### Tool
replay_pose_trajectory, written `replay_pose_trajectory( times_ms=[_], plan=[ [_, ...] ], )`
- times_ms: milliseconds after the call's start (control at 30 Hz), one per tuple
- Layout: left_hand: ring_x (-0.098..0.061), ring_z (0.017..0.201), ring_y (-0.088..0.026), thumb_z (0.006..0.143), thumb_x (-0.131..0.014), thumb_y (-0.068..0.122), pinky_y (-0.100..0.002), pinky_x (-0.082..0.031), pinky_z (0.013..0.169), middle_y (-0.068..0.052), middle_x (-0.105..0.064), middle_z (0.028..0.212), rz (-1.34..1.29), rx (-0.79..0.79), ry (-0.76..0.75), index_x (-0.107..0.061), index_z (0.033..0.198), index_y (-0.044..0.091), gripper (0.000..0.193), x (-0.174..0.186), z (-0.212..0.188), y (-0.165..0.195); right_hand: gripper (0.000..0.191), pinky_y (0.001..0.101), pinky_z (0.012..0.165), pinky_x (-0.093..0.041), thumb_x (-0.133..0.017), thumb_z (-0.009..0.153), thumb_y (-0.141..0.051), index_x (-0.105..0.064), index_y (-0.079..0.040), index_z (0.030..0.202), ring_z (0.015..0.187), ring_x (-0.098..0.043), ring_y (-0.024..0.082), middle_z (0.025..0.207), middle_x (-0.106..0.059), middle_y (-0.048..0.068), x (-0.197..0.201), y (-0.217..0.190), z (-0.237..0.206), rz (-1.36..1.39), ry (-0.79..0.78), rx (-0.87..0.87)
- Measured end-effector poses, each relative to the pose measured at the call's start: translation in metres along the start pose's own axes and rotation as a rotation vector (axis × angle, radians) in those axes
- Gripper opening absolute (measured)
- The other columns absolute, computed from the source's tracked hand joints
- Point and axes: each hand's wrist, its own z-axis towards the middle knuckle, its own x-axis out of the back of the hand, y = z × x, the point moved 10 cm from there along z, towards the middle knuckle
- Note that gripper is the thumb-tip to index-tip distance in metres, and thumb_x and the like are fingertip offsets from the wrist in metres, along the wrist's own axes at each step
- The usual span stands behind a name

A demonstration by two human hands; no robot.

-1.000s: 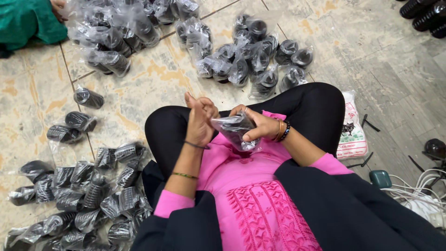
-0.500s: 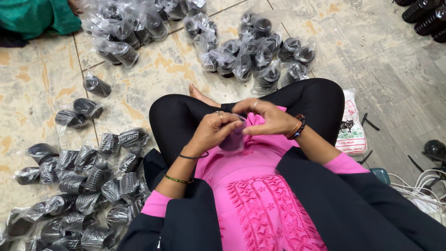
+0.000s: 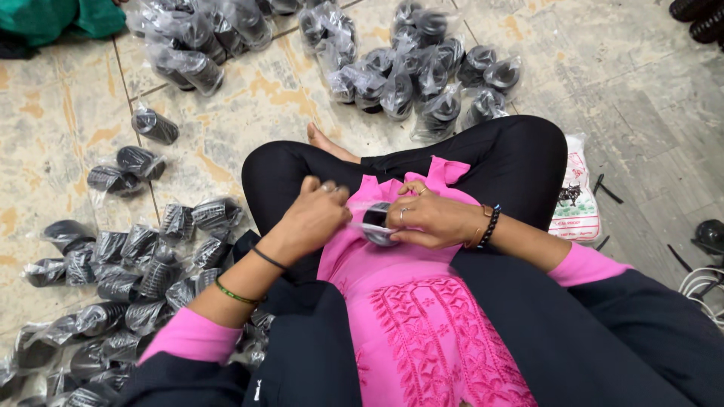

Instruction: The person sits cross-legged on the floor and packs black plastic items into clear plastic bags one at a time, pulling each bag over an item, twisting it closed, and placing the wrapped item in a pile on the floor. Other people nearby perform the same packing work.

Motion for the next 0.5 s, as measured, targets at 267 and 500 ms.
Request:
replay_pose_trajectory(
  times_ms=[267,500],
  plan=[
    [-0.059,0.109,-0.023,0.075,-0.068,0.02,-0.043,-0.041,0.089,-0.005,-0.066,0.119,0.168,-0.011,0.496,-0.073,0.072,0.013,0.01,0.053,-0.002,0.002,0.02,0.047,0.091,-0.037,-0.069,0.083,-0.016,-0.073,-0.013,0.102,0.094,-0.059,0.023,0.095,-0.064,0.003,0.007,0.001,-0.006,-0.63,0.034,-0.05],
    [-0.058,0.088,-0.023,0.084,-0.077,0.02,-0.038,-0.043,0.076,-0.005,-0.065,0.097,-0.094,-0.143,0.464,-0.068,0.076,0.008,0.018,0.043,-0.01,0.015,0.015,0.0482,0.094,-0.036,-0.066,0.08,-0.019,-0.068,-0.01,0.092,0.112,-0.061,0.029,0.12,-0.067,0.015,0.057,0.002,-0.026,-0.871,0.239,-0.186]
  ],
)
